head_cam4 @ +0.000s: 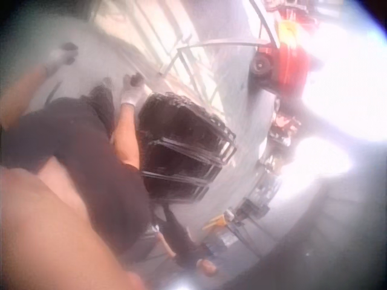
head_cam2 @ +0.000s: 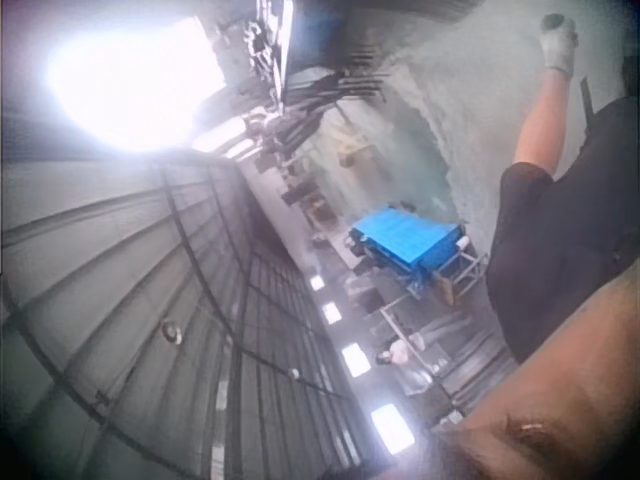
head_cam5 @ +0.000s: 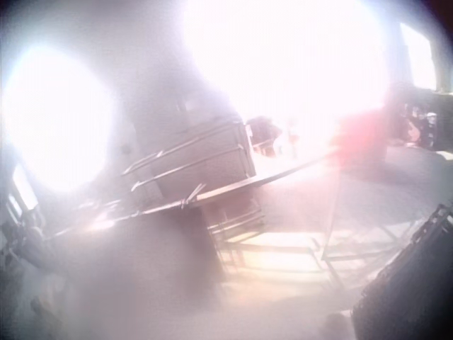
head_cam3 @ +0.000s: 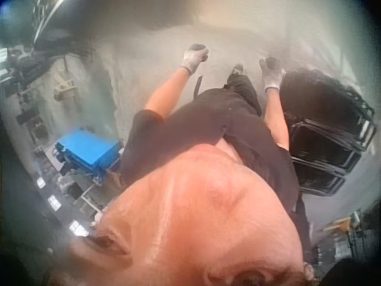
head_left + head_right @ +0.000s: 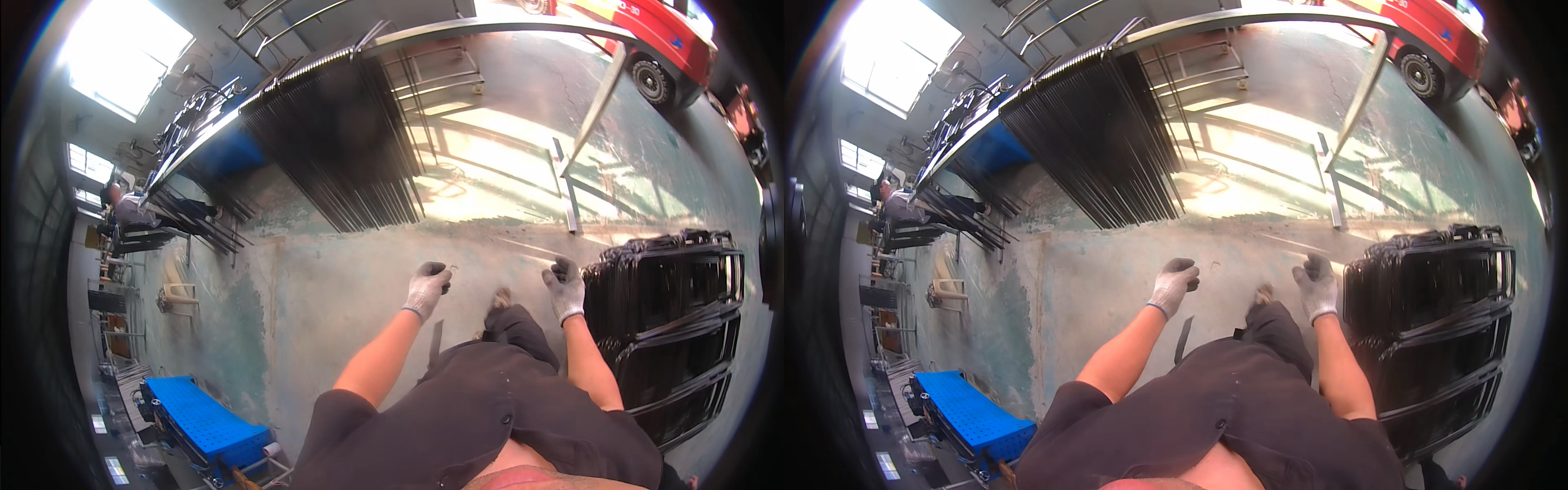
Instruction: The person repeatedly picks up bundles of black metal frames from a rack and stacks them on the floor. The person handles the frames with gloved hands, moving them from the rack to a growing pile on the ground.
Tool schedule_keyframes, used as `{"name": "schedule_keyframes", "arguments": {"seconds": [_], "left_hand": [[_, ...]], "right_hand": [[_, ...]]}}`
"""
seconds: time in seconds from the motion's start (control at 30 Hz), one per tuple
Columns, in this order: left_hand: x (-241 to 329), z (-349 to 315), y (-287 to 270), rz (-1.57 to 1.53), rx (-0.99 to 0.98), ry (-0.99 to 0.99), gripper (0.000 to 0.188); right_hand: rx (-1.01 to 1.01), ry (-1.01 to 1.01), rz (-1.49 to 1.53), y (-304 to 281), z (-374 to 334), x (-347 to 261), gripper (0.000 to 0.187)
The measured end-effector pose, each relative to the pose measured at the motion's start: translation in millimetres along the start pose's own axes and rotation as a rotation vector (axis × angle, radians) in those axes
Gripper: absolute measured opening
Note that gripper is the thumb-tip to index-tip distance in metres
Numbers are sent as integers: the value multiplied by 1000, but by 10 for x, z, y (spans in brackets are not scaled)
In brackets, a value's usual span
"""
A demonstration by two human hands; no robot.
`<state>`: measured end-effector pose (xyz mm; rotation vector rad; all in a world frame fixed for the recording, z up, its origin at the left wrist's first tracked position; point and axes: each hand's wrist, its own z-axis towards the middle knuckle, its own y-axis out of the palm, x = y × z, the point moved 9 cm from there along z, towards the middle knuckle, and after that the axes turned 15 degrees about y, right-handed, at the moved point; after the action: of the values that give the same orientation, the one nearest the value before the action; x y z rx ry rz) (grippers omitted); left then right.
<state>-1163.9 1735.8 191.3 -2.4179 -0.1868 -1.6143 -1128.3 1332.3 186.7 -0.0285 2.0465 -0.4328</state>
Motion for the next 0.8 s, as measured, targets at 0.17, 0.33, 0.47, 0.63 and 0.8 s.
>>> {"name": "schedule_keyframes", "arguments": {"seconds": [0.17, 0.33, 0.47, 0.63, 0.8], "left_hand": [[280, 676, -389, -134, 57, 64, 49], [443, 1202, -960, -120, 154, 38, 43], [696, 1575, -1528, -187, 263, 130, 37], [785, 1987, -1895, -392, 375, -26, 38], [600, 2773, -2061, -160, 27, 72, 39]], "right_hand": [[-206, -190, -43, 1585, 603, -1529, 61], [-312, -425, -171, 3281, 942, -3582, 80], [-169, -446, -358, 4239, 1174, -4763, 96], [-158, -536, -290, 4708, 1745, -5173, 64], [-238, -548, -261, 4852, 2085, -5102, 46]]}}
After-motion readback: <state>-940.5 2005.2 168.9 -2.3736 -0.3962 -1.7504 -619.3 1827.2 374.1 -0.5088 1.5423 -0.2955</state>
